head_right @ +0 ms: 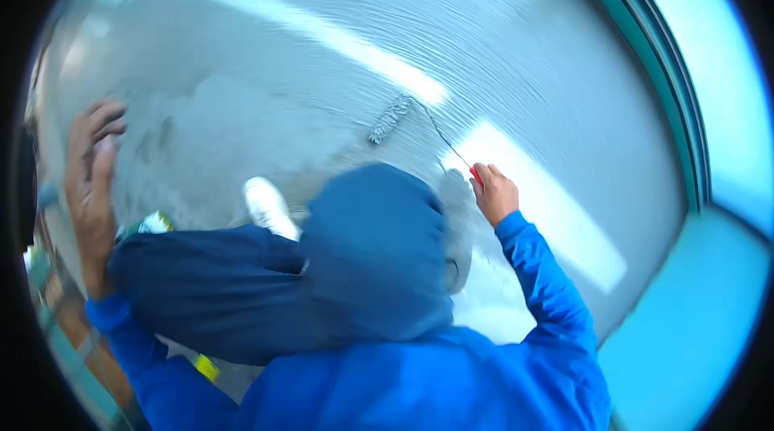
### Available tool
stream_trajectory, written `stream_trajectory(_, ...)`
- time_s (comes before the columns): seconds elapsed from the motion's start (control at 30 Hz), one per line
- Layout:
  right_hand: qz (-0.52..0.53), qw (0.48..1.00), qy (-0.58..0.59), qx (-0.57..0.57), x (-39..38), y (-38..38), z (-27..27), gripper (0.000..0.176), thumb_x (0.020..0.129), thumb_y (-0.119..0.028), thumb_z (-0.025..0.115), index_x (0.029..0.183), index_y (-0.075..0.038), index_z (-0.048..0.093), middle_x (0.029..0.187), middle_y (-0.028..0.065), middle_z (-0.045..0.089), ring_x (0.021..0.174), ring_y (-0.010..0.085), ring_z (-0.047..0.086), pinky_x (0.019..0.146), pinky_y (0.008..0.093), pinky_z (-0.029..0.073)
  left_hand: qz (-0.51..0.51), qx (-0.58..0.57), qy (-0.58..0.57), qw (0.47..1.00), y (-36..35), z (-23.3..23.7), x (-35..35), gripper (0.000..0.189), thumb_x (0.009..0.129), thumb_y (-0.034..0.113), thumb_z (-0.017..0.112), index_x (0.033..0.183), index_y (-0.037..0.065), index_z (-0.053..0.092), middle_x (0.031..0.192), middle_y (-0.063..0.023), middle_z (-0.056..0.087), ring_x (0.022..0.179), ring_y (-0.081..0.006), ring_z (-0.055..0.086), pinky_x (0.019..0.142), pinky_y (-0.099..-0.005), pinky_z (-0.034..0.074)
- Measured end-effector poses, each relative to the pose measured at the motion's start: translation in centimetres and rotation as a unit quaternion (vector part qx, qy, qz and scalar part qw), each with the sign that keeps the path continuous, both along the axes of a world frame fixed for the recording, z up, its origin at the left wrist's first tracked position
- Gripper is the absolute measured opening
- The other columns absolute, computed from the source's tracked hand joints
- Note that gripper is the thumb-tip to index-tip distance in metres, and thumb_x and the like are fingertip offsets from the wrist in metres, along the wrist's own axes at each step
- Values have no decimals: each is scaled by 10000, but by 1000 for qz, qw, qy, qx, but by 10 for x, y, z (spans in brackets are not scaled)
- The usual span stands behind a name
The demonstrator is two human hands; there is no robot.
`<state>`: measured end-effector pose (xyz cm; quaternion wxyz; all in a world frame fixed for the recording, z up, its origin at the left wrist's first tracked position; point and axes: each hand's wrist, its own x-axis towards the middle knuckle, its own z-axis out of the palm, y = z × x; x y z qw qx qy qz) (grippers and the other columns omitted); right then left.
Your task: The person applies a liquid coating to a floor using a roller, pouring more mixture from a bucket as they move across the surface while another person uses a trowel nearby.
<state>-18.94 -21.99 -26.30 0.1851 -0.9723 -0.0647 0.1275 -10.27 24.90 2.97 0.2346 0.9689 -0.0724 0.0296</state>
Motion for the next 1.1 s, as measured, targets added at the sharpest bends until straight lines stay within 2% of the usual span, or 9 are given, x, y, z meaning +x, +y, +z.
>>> stream_trajectory(0.13, -88, 993, 30, -76, -69, -91, 6, 182, 804, -188, 617, 974, -129, 590, 819, 98, 579, 698, 330, 592, 604, 427, 482, -29, 15, 33, 999, 12, -27, 28, 297, 956, 158, 411, 1213, 57, 520, 1213, -83, 516, 1061, -186, 518, 912, -307, 398)
stream_trajectory(0.37, -182, 966, 77, -165, -162, -222, 40, 170, 800, -176, 625, 964, -136, 604, 860, 90, 577, 779, 331, 590, 653, 423, 481, -65, 130, -18, 989, 26, 48, 66, 344, 980, 262, 377, 1280, 140, 492, 1289, -59, 500, 1132, -211, 511, 959, -341, 386)
stream_trajectory(0.4, -182, 963, 77, -184, -108, -147, -72, 159, 803, -168, 619, 959, -143, 601, 859, 89, 571, 790, 327, 590, 656, 426, 480, -53, 152, -28, 987, 123, -57, 110, 346, 979, 268, 379, 1279, 138, 493, 1280, -60, 508, 1129, -213, 511, 953, -343, 392)
stream_trajectory(0.57, -222, 930, 115, -269, -161, -206, -71, 138, 768, -146, 642, 886, -139, 572, 866, 90, 569, 809, 332, 595, 676, 439, 487, -76, 145, -28, 986, 136, -52, 128, 341, 977, 241, 384, 1273, 111, 491, 1269, -69, 507, 1131, -219, 508, 965, -358, 400)
stream_trajectory(0.7, -320, 899, 197, -227, -220, -294, -18, 98, 724, 6, 607, 806, -41, 580, 869, 149, 575, 814, 314, 571, 701, 410, 469, -73, -15, -2, 997, 77, -47, 121, 266, 938, 138, 441, 1163, 40, 544, 1170, -89, 533, 1067, -212, 528, 940, -349, 422)
stream_trajectory(0.77, -405, 913, 34, -19, -215, -324, -26, 116, 772, 48, 580, 879, 14, 552, 799, 95, 596, 729, 201, 567, 694, 328, 482, -54, 9, -14, 998, 66, -53, 114, 219, 918, 136, 472, 1079, 59, 599, 1111, -77, 544, 985, -188, 548, 868, -310, 433)
stream_trajectory(0.83, -331, 943, -31, 6, -153, -353, -43, 204, 808, 39, 576, 1011, 34, 561, 894, 105, 606, 823, 184, 570, 800, 300, 479, -81, -5, -38, 996, 72, -68, 109, 203, 901, 161, 519, 1056, 59, 602, 1045, -60, 574, 892, -173, 555, 778, -294, 450)
stream_trajectory(0.9, -152, 955, -136, -216, -48, -333, -56, 305, 863, -119, 592, 1128, 28, 558, 891, 144, 614, 738, 174, 566, 731, 291, 490, -52, -46, -17, 997, 74, -79, 104, 231, 887, 201, 544, 1050, 48, 603, 1009, -72, 583, 854, -184, 551, 761, -298, 453)
stream_trajectory(1.1, -81, 977, -75, 183, 312, -5, -25, 330, 920, -298, 533, 1038, 9, 562, 591, -11, 437, 480, 55, 418, 411, 226, 371, 25, -113, 92, 989, 149, -115, 97, 295, 877, 245, 533, 1067, 27, 593, 980, -109, 571, 896, -212, 549, 790, -340, 454)
